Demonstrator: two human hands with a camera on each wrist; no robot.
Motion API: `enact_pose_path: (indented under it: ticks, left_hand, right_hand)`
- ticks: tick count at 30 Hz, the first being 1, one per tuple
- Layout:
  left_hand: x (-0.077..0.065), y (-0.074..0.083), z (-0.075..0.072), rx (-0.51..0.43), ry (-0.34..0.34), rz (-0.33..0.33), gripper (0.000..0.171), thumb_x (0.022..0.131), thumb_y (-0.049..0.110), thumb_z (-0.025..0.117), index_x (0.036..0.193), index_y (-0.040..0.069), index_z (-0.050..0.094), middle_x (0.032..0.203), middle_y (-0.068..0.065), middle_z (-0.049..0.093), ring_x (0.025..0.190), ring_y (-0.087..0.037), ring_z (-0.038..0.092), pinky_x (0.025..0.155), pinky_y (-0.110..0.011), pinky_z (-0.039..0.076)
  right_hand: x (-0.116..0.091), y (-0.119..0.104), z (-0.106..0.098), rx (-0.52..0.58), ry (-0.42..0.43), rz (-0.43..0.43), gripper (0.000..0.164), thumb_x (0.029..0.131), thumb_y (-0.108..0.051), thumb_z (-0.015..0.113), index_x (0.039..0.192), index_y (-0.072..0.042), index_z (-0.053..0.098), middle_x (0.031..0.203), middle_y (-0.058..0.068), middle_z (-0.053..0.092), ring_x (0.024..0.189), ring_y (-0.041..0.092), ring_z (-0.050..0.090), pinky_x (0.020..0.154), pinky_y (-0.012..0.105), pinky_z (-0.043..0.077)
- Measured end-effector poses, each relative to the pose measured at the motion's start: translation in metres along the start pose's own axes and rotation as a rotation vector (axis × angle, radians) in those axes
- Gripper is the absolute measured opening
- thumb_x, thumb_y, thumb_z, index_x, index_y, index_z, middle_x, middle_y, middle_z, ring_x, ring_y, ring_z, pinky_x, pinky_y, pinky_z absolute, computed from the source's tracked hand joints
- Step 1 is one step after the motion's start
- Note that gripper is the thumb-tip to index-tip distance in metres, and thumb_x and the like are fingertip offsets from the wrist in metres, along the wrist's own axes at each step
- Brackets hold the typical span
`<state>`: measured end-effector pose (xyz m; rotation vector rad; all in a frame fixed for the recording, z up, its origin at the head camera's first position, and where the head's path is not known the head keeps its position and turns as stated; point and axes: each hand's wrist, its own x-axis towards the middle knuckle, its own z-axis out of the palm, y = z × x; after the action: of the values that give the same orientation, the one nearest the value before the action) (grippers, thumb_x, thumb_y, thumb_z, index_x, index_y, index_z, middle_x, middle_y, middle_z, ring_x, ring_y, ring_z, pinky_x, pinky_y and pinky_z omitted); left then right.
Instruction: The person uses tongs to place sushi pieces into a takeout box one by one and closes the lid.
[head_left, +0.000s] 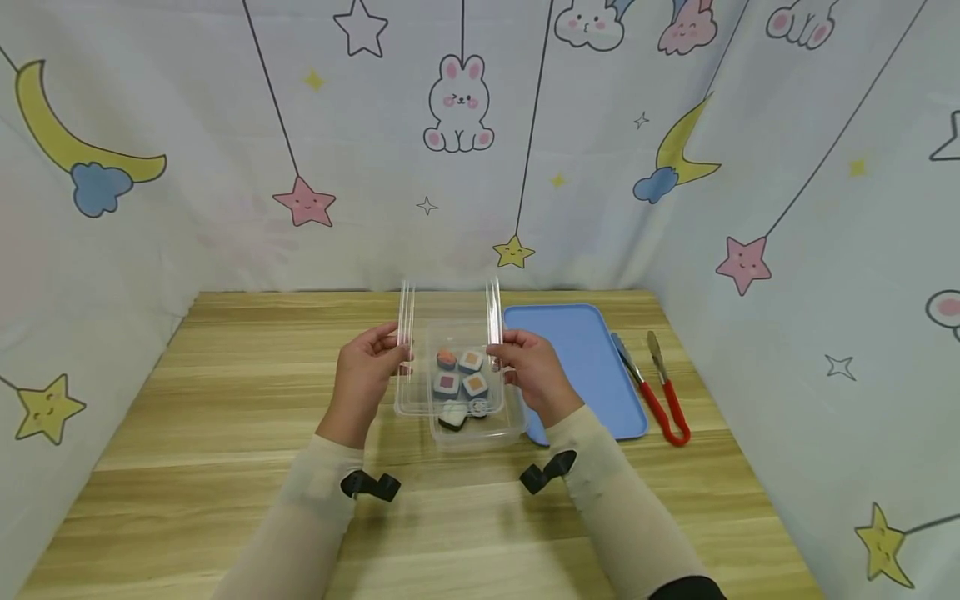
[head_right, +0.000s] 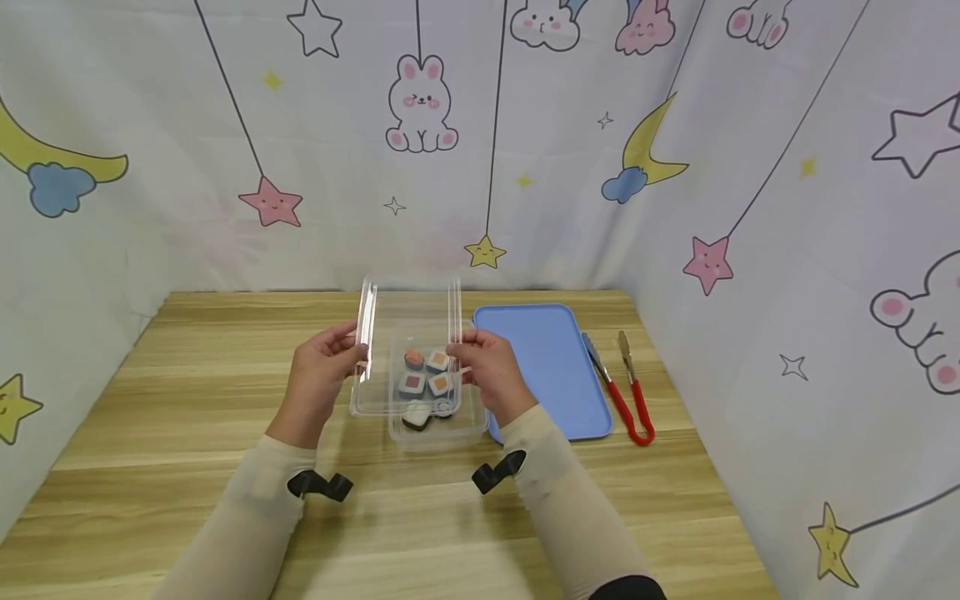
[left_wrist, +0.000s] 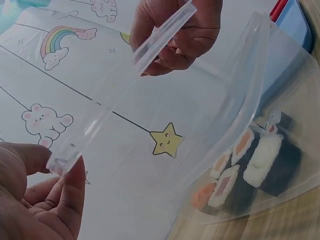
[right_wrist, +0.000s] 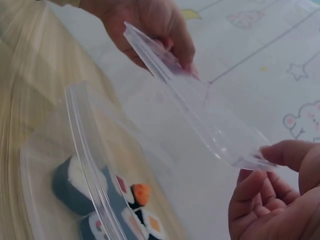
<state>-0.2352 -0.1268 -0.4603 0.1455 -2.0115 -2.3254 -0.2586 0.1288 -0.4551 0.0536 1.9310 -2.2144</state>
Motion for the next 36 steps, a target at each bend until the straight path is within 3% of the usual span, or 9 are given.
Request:
enact_pose_path:
  ticks: [5, 9, 14, 20, 28, 33, 36]
  left_hand:
    - [-0.001, 0.003, 0.000, -0.008, -0.021, -0.007, 0.046, 0.098, 0.007, 0.072, 0.142, -0.002, 0.060, 0.102, -0.005, 0.070, 0.083, -0.012, 0.070, 0.072, -0.029, 0.065]
    - [0.000, 0.005, 0.002, -0.006, -0.030, 0.004, 0.041, 0.098, 0.005, 0.071, 0.137, -0.004, 0.062, 0.098, -0.003, 0.068, 0.083, -0.012, 0.069, 0.072, -0.027, 0.064]
    - [0.002, 0.008, 0.005, -0.032, -0.055, 0.061, 0.034, 0.098, -0.002, 0.069, 0.130, -0.009, 0.059, 0.099, -0.006, 0.066, 0.082, -0.013, 0.068, 0.070, -0.026, 0.064]
    - [0.001, 0.007, 0.006, -0.061, -0.093, 0.116, 0.021, 0.098, -0.002, 0.069, 0.117, 0.000, 0.062, 0.099, -0.007, 0.067, 0.082, -0.016, 0.068, 0.072, -0.029, 0.064]
    - [-0.002, 0.007, 0.004, -0.014, -0.151, 0.220, 0.019, 0.098, -0.002, 0.070, 0.115, -0.003, 0.061, 0.102, -0.007, 0.066, 0.096, -0.034, 0.067, 0.083, -0.036, 0.064]
    - [-0.003, 0.007, 0.003, -0.004, -0.171, 0.268, 0.014, 0.096, 0.000, 0.073, 0.106, 0.000, 0.063, 0.100, -0.005, 0.067, 0.094, -0.024, 0.068, 0.084, -0.033, 0.063]
    - [-0.004, 0.007, 0.003, 0.007, -0.174, 0.290, 0.012, 0.096, 0.001, 0.073, 0.102, 0.000, 0.063, 0.098, -0.005, 0.068, 0.092, -0.019, 0.067, 0.083, -0.029, 0.061]
  right_hand:
    - [-0.002, -0.003, -0.002, 0.002, -0.018, -0.057, 0.011, 0.096, -0.005, 0.072, 0.105, 0.000, 0.069, 0.083, -0.001, 0.071, 0.068, 0.013, 0.062, 0.052, 0.024, 0.049]
    - [-0.002, -0.003, -0.005, 0.008, -0.014, -0.109, 0.009, 0.096, -0.004, 0.072, 0.103, -0.001, 0.070, 0.083, -0.001, 0.070, 0.068, 0.012, 0.062, 0.053, 0.024, 0.049]
    - [-0.001, -0.005, -0.008, -0.024, -0.003, -0.194, 0.010, 0.097, -0.002, 0.071, 0.106, 0.001, 0.070, 0.083, -0.001, 0.068, 0.069, 0.012, 0.062, 0.055, 0.024, 0.048]
    - [-0.003, -0.008, -0.012, -0.048, -0.007, -0.253, 0.011, 0.096, -0.005, 0.074, 0.105, 0.001, 0.075, 0.088, 0.000, 0.071, 0.072, 0.014, 0.063, 0.060, 0.026, 0.051]
    - [-0.005, -0.010, -0.015, -0.105, -0.007, -0.330, 0.021, 0.095, -0.004, 0.075, 0.108, 0.011, 0.071, 0.096, 0.001, 0.074, 0.079, 0.014, 0.066, 0.064, 0.025, 0.054]
    - [-0.006, -0.010, -0.016, -0.152, 0.004, -0.374, 0.010, 0.094, -0.004, 0.076, 0.100, 0.003, 0.075, 0.095, 0.002, 0.072, 0.082, 0.016, 0.065, 0.067, 0.035, 0.056]
    - [-0.007, -0.010, -0.016, -0.147, 0.002, -0.393, 0.004, 0.093, -0.002, 0.076, 0.093, -0.006, 0.076, 0.094, 0.002, 0.070, 0.085, 0.016, 0.063, 0.070, 0.033, 0.057]
